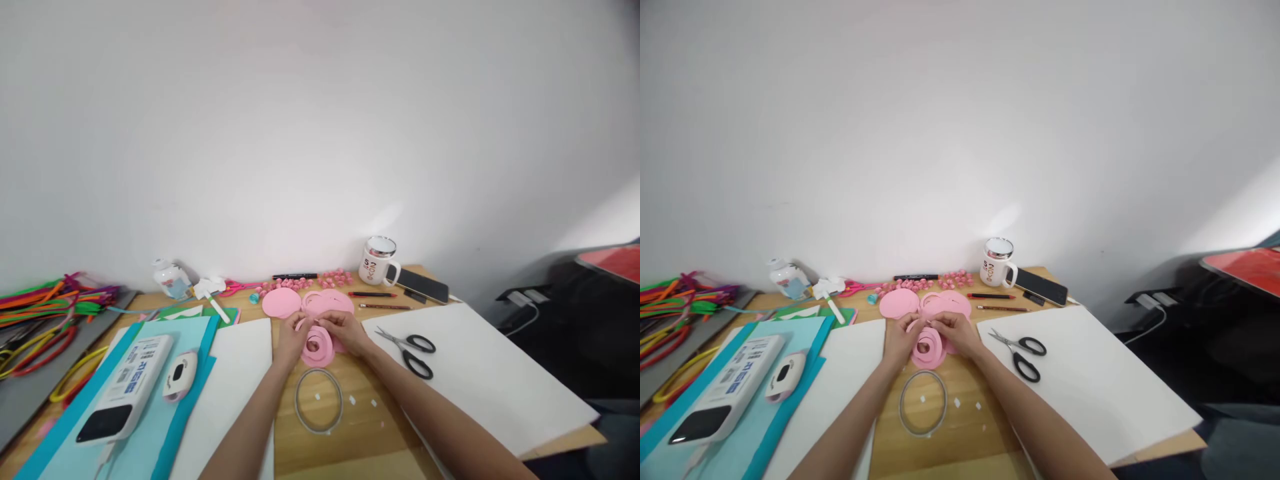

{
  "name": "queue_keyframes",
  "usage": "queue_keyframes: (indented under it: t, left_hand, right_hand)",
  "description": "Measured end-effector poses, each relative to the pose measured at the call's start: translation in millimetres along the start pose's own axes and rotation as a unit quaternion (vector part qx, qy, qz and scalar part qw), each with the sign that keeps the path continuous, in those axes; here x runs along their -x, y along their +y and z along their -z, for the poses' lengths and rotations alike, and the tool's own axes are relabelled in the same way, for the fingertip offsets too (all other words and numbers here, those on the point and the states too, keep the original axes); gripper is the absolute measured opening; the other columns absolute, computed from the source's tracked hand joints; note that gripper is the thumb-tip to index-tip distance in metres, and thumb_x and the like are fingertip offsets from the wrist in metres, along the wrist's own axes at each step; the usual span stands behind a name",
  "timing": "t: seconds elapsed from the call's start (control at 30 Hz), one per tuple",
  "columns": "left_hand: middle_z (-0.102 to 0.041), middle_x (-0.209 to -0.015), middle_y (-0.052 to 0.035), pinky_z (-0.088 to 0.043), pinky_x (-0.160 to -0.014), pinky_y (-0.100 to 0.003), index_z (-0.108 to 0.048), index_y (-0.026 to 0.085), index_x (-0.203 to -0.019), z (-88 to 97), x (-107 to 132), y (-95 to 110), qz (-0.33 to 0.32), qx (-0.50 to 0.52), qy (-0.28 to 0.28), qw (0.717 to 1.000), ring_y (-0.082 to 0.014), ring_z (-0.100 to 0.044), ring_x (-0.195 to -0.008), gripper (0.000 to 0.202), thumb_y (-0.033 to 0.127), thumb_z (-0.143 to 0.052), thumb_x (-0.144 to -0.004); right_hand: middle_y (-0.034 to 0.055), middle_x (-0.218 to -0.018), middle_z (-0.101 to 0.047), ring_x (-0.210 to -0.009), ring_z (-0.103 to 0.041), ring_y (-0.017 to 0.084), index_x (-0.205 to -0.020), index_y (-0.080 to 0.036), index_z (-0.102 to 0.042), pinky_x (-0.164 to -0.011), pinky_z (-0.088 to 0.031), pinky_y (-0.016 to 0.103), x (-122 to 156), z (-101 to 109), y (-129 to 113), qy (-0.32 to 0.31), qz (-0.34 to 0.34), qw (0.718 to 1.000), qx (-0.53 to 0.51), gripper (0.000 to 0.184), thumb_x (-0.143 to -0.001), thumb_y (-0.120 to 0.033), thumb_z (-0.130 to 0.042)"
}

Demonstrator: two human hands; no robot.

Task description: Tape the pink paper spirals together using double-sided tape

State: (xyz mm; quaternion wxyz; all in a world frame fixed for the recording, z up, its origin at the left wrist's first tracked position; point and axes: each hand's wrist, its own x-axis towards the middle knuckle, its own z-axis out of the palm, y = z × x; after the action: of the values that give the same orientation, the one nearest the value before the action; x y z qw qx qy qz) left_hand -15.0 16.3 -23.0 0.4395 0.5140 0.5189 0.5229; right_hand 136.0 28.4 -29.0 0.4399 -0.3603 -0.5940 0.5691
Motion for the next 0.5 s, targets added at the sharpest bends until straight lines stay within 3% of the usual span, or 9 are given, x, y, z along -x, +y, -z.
queue_keyframes:
  t: [0.13,0.23,0.5]
  left_hand:
    - [-0.062,-0.06,-0.0001,-0.041,-0.046,-0.023,-0.063,0.017,-0.068,-1.5,-2.2,0.7,-0.01,-0.009,-0.017,1.0,-0.0134,-0.052,-0.048,0.018,0.034,-0.059,-0.069]
    - [-0.061,-0.063,-0.0009,-0.044,-0.053,-0.023,-0.061,0.017,-0.064,-2.2,-3.6,0.4,-0.025,-0.021,-0.02,0.999,-0.0152,-0.055,-0.058,0.016,0.032,-0.06,-0.067]
    - [-0.059,-0.063,-0.0003,-0.044,-0.06,-0.024,-0.059,0.016,-0.064,-2.6,-7.0,2.0,-0.056,-0.065,-0.033,0.996,-0.0148,-0.054,-0.062,0.014,0.029,-0.056,-0.07]
  right_hand:
    - [0.0019,-0.079,-0.068,-0.071,-0.06,0.014,-0.083,-0.017,-0.066,-0.07,-0.045,0.027,0.0,-0.1,1.3,0.021,-0.007,1.0,0.003,0.03,-0.071,-0.043,-0.06]
    - [0.0016,-0.077,-0.068,-0.069,-0.059,0.014,-0.082,-0.016,-0.066,-0.069,-0.045,0.027,0.0,0.3,-0.3,0.033,-0.008,0.999,0.008,0.03,-0.069,-0.042,-0.061]
    - [0.003,-0.081,-0.069,-0.072,-0.062,0.015,-0.083,-0.016,-0.067,-0.073,-0.046,0.029,-0.1,0.9,-2.1,0.035,-0.001,0.998,-0.046,0.026,-0.065,-0.036,-0.068]
